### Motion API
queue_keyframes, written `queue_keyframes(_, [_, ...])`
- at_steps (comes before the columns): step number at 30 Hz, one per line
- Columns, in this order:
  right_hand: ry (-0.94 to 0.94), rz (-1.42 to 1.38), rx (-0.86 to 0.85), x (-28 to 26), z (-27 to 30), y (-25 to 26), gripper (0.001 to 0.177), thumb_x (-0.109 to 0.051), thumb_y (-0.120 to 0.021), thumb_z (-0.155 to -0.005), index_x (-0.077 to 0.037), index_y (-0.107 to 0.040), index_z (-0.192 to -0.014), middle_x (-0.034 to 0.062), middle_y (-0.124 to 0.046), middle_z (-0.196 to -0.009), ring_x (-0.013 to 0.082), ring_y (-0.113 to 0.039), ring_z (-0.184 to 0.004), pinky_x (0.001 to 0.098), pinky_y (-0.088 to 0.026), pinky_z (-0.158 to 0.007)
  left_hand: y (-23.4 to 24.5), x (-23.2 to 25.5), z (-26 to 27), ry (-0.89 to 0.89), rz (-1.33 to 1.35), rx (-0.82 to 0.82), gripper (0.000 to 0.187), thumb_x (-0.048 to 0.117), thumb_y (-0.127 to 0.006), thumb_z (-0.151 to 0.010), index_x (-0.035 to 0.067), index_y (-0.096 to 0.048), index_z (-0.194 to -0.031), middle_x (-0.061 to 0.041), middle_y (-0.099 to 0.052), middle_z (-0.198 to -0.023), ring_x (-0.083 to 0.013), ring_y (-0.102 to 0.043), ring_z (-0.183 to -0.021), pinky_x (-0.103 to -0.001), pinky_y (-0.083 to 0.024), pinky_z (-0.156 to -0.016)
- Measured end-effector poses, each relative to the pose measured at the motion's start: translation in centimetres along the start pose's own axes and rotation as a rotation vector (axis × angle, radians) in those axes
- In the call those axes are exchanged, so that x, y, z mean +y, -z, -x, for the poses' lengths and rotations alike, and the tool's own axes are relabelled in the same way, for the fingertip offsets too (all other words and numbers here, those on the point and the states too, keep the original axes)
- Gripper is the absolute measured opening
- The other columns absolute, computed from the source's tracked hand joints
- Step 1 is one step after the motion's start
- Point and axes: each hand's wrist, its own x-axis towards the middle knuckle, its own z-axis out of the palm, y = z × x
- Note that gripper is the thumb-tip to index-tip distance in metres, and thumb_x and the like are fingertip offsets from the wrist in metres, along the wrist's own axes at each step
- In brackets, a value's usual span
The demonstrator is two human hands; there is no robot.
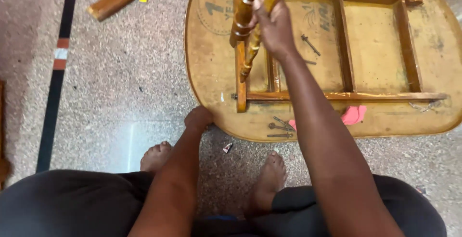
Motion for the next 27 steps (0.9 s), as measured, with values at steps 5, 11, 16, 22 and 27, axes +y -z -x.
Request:
queue_keyframes(5, [0.075,-0.086,-0.031,-0.2,0.2,1.0,0.022,-0.032,-0.058,-0.112,-0.010,-0.055,-0.115,0.0024,-0.063,-0.086,0.0146,-0.062,-0.075,0.0372,-0.057,-0.075,0.4,1.0,-0.8,-0.151,-0.076,0.115,0.036,0.033,-0.064,-0.091,0.012,-0.075,-0.117,-0.014,-0.070,-0.127,-0.0315,-0.066,-0.121,-0.044,-0.054,-0.097])
queue_keyframes(11, [0.155,-0.172,-0.013,0.8,1.0,0.0,0.021,-0.025,-0.062,-0.116,-0.009,-0.050,-0.117,0.0045,-0.060,-0.095,0.0160,-0.063,-0.085,0.0363,-0.057,-0.083,0.8,6.2,-5.3,-0.362,0.014,0.065,0.034,0.034,-0.066,-0.089,0.003,-0.076,-0.100,-0.022,-0.075,-0.111,-0.0358,-0.073,-0.107,-0.043,-0.058,-0.091])
queue_keyframes(16, [-0.054,0.063,0.136,4.1,3.5,-1.9,0.031,-0.024,-0.075,-0.099,-0.007,-0.053,-0.114,0.0018,-0.065,-0.093,0.0133,-0.070,-0.086,0.0328,-0.060,-0.077,-5.3,6.1,-13.9,-0.817,-0.163,0.332,0.029,0.030,-0.062,-0.089,0.007,-0.078,-0.084,-0.021,-0.072,-0.097,-0.0392,-0.068,-0.096,-0.045,-0.054,-0.089])
queue_keyframes(22, [-0.385,-0.089,0.184,12.9,9.3,-5.7,0.037,-0.018,-0.074,-0.089,-0.007,-0.053,-0.117,0.0041,-0.068,-0.097,0.0133,-0.070,-0.085,0.0294,-0.060,-0.071,-9.7,4.3,-17.4,-0.887,-0.422,0.404,0.027,0.030,-0.061,-0.093,0.012,-0.078,-0.082,-0.011,-0.075,-0.091,-0.0317,-0.071,-0.088,-0.044,-0.057,-0.078])
queue_keyframes(27, [-0.409,0.349,-0.010,17.4,13.7,-6.0,0.066,-0.036,-0.081,-0.082,-0.007,-0.054,-0.135,0.0106,-0.069,-0.126,0.0230,-0.067,-0.117,0.0426,-0.055,-0.101,-8.8,4.5,-14.3,-0.668,-0.018,0.360,0.017,0.025,-0.072,-0.076,0.010,-0.078,-0.078,-0.010,-0.074,-0.080,-0.0289,-0.072,-0.073,-0.041,-0.058,-0.066])
